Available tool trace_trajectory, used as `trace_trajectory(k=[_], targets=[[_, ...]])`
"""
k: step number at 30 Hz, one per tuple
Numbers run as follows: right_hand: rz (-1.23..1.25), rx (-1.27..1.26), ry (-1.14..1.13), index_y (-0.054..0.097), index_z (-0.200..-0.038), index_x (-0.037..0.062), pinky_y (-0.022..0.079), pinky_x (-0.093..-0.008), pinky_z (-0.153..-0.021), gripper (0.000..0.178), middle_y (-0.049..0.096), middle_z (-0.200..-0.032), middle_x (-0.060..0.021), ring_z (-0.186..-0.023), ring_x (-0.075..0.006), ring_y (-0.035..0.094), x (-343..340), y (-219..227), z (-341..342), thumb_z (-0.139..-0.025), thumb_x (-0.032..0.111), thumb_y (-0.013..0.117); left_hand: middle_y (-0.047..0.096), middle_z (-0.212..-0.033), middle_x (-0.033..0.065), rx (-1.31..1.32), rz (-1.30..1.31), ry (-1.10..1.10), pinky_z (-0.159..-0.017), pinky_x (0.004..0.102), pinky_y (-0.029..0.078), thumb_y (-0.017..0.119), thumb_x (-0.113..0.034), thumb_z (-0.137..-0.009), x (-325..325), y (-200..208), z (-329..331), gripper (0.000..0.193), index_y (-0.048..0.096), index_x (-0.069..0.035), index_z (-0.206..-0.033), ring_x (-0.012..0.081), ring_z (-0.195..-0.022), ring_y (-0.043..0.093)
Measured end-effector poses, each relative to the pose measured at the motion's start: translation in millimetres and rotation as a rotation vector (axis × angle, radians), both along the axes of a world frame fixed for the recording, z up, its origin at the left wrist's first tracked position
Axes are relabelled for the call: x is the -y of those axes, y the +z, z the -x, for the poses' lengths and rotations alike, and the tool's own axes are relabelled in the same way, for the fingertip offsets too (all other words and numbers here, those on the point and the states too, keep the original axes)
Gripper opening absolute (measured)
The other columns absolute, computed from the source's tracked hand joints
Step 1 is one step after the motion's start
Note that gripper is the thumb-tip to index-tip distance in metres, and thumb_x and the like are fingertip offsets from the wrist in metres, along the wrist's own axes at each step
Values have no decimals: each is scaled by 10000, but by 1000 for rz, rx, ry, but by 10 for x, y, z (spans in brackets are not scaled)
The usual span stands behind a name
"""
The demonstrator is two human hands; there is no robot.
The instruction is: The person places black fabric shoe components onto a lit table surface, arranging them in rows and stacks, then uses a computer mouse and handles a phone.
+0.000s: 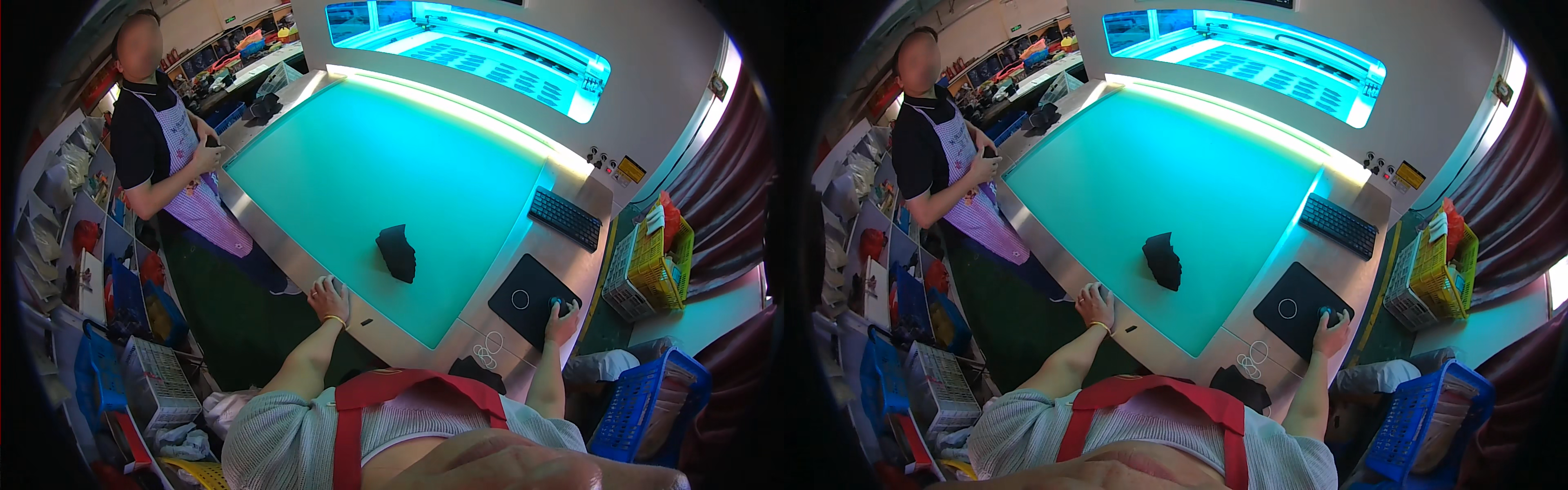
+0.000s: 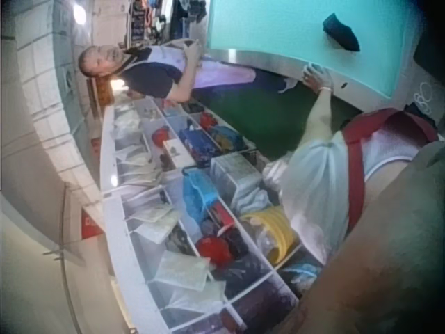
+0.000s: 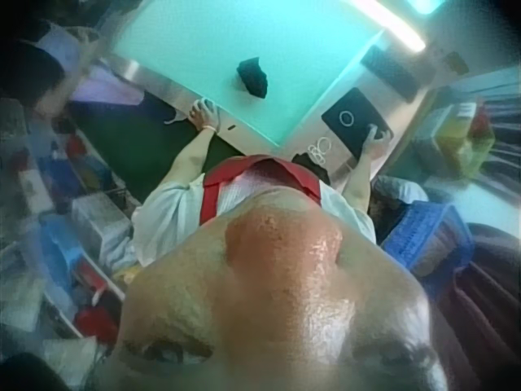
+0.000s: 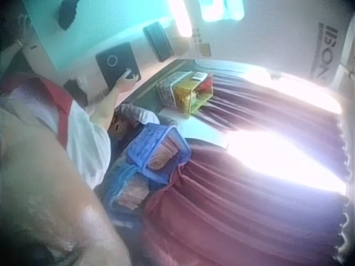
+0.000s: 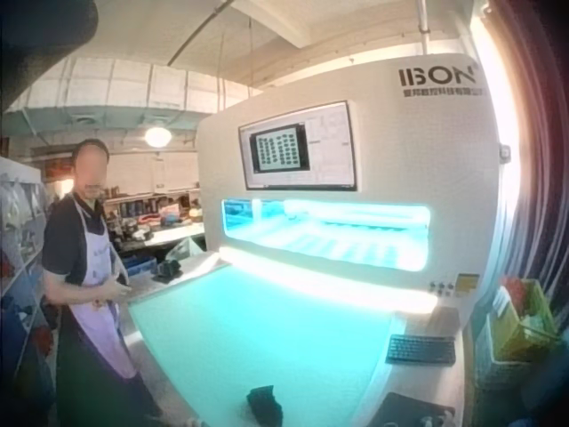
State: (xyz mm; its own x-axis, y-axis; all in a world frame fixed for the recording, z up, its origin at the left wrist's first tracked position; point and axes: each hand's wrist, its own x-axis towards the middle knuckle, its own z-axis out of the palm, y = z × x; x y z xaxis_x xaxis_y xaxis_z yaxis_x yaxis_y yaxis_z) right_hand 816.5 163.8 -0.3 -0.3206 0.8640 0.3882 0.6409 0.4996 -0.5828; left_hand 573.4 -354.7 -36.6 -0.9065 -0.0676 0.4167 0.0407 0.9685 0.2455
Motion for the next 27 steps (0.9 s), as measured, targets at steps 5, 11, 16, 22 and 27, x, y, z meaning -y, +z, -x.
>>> trace_trajectory(k=[5,11,16,22,27], targets=[[-9,-1,50,526,-1297,63,445,-460,-963,547,658,-1143,-145,-1077,-355,589,21,-66,90,-843,312,702,517,-1249,71,5,-6,33,-1051,478,320,695,-365,-832,103,81,-104,469,540,-142,-1215,274,-1235,461],[-22,20,20,534,-1287,5,460,-450,-962,544,647,-1167,-195,-1094,-368,600,-1,-119,47,-866,317,680,529,-1226,64,7,23,3,-1016,460,345,684,-376,-832,22,74,-47,451,543,-158,-1201,276,-1206,470],[-21,37,41,529,-1312,45,449,-429,-967,545,634,-1207,-169,-1104,-345,585,-48,-59,18,-860,313,674,518,-1268,64,31,5,29,-1027,473,332,702,-376,-824,0,38,-20,474,540,-155,-1211,274,-1239,454],[2,15,25,533,-1307,61,443,-433,-965,550,638,-1200,-151,-1095,-340,581,-23,-39,0,-855,343,672,518,-1265,70,6,20,24,-1045,474,318,701,-384,-828,12,-34,-13,498,536,-148,-1235,268,-1261,444],[-1,8,21,535,-1306,63,443,-429,-965,550,643,-1184,-151,-1102,-333,577,-7,-30,6,-852,337,680,515,-1268,76,21,16,25,-1056,475,310,695,-390,-838,8,17,-25,492,545,-143,-1237,270,-1267,441]])
